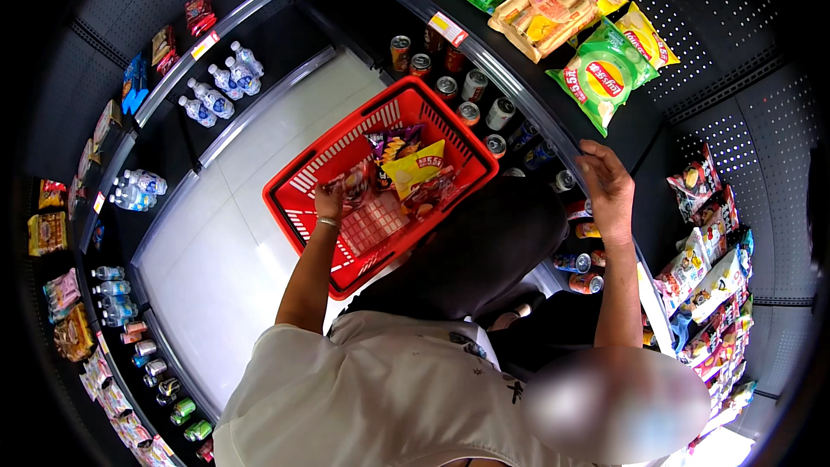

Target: The person wipes a store shelf with a blue cloth and then restocks it with various snack items. They take bags of chips and other snacks from a red basket and place them on the shelf, arranging them in rows.

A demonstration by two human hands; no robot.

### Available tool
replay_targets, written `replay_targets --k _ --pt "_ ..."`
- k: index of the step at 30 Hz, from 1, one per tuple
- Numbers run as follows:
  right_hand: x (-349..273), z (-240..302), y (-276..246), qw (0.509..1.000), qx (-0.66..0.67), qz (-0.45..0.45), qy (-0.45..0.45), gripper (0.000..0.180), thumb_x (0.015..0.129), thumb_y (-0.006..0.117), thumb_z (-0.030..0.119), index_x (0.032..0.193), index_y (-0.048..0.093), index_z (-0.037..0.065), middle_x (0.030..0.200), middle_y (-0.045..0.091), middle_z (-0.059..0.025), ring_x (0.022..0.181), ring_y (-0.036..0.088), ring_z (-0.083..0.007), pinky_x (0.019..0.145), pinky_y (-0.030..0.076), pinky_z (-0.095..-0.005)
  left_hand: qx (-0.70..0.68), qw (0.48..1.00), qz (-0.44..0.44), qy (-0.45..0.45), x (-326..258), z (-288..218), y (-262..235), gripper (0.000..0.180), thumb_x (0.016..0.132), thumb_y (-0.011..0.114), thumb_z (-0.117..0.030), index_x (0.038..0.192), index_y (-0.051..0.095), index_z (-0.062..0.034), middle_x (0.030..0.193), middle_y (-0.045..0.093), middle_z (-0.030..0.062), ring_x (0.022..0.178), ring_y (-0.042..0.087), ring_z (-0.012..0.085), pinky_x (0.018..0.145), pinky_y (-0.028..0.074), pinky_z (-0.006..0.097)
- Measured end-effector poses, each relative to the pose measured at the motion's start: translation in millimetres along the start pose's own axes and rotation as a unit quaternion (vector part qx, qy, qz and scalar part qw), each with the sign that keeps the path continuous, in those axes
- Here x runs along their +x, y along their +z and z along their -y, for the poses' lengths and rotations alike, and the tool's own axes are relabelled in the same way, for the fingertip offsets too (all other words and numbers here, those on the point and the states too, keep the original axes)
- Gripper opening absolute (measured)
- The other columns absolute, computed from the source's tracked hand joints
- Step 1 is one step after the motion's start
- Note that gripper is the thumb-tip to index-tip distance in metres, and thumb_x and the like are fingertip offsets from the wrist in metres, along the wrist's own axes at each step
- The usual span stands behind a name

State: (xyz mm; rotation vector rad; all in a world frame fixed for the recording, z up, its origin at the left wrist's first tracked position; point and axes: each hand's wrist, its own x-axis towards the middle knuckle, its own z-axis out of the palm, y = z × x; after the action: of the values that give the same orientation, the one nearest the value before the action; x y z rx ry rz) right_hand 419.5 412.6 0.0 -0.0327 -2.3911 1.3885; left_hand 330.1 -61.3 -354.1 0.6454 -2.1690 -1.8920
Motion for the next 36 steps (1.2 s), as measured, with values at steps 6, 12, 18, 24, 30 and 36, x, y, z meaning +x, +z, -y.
replay_targets --k 6,12,18,24,30,36 --pt "-13 -17 -34 0.997 0.036 -0.058 0.033 0.027 0.092 0.061 -0.005 0.117 0.064 0.002 0.095 0.070 -0.0077 0.090 0.066 -0.0119 0.081 0.051 -0.0270 -0.036 0.999 0.030 -0.019 -5 12 35 0.068 0.087 0.073 -0.017 0.143 0.038 0.0008 0.124 0.057 0.0180 0.108 0.058 0.0224 0.085 0.053 0.034" --pt "18 -29 -71 0.987 -0.108 -0.119 0.026 0.032 0.083 0.071 0.002 0.114 0.064 0.002 0.102 0.070 -0.0161 0.080 0.071 -0.0207 0.070 0.056 -0.0314 -0.042 0.998 -0.030 -0.046 44 13 3 0.042 0.089 0.067 -0.013 0.124 0.049 0.0015 0.097 0.065 0.0114 0.079 0.061 0.0199 0.070 0.053 0.033" --pt "18 -99 -176 0.900 -0.187 -0.357 0.165 0.056 0.079 0.075 0.016 0.126 0.052 -0.001 0.117 0.060 -0.0224 0.109 0.062 -0.0347 0.094 0.050 -0.0418 -0.195 0.946 0.252 0.059 -56 -227 135 0.043 0.095 0.057 -0.009 0.136 0.049 0.0003 0.136 0.055 0.0143 0.125 0.053 0.0249 0.105 0.043 0.040" --pt "5 -175 -221 0.815 -0.251 -0.488 0.185 0.073 0.084 0.072 0.027 0.139 0.038 -0.008 0.136 0.045 -0.0324 0.124 0.048 -0.0471 0.105 0.041 -0.0476 -0.200 0.779 0.556 0.211 -236 -424 280 0.038 0.096 0.055 -0.006 0.133 0.053 -0.0003 0.136 0.056 0.0130 0.126 0.054 0.0243 0.105 0.043 0.036" --pt "14 -193 -218 0.804 -0.253 -0.507 0.182 0.074 0.088 0.068 0.031 0.139 0.034 -0.011 0.136 0.044 -0.0338 0.126 0.045 -0.0482 0.106 0.040 -0.0458 -0.168 0.711 0.668 0.142 -305 -389 413 0.040 0.092 0.061 -0.001 0.132 0.055 -0.0011 0.132 0.059 0.0116 0.122 0.056 0.0224 0.102 0.046 0.033" --pt "11 -202 -221 0.807 -0.221 -0.494 0.235 0.075 0.088 0.069 0.032 0.142 0.033 -0.007 0.135 0.044 -0.0333 0.122 0.049 -0.0492 0.101 0.043 -0.0493 -0.114 0.724 0.658 0.172 -300 -346 475 0.056 0.096 0.065 -0.020 0.143 0.042 0.0006 0.147 0.045 0.0186 0.136 0.044 0.0299 0.112 0.037 0.038"
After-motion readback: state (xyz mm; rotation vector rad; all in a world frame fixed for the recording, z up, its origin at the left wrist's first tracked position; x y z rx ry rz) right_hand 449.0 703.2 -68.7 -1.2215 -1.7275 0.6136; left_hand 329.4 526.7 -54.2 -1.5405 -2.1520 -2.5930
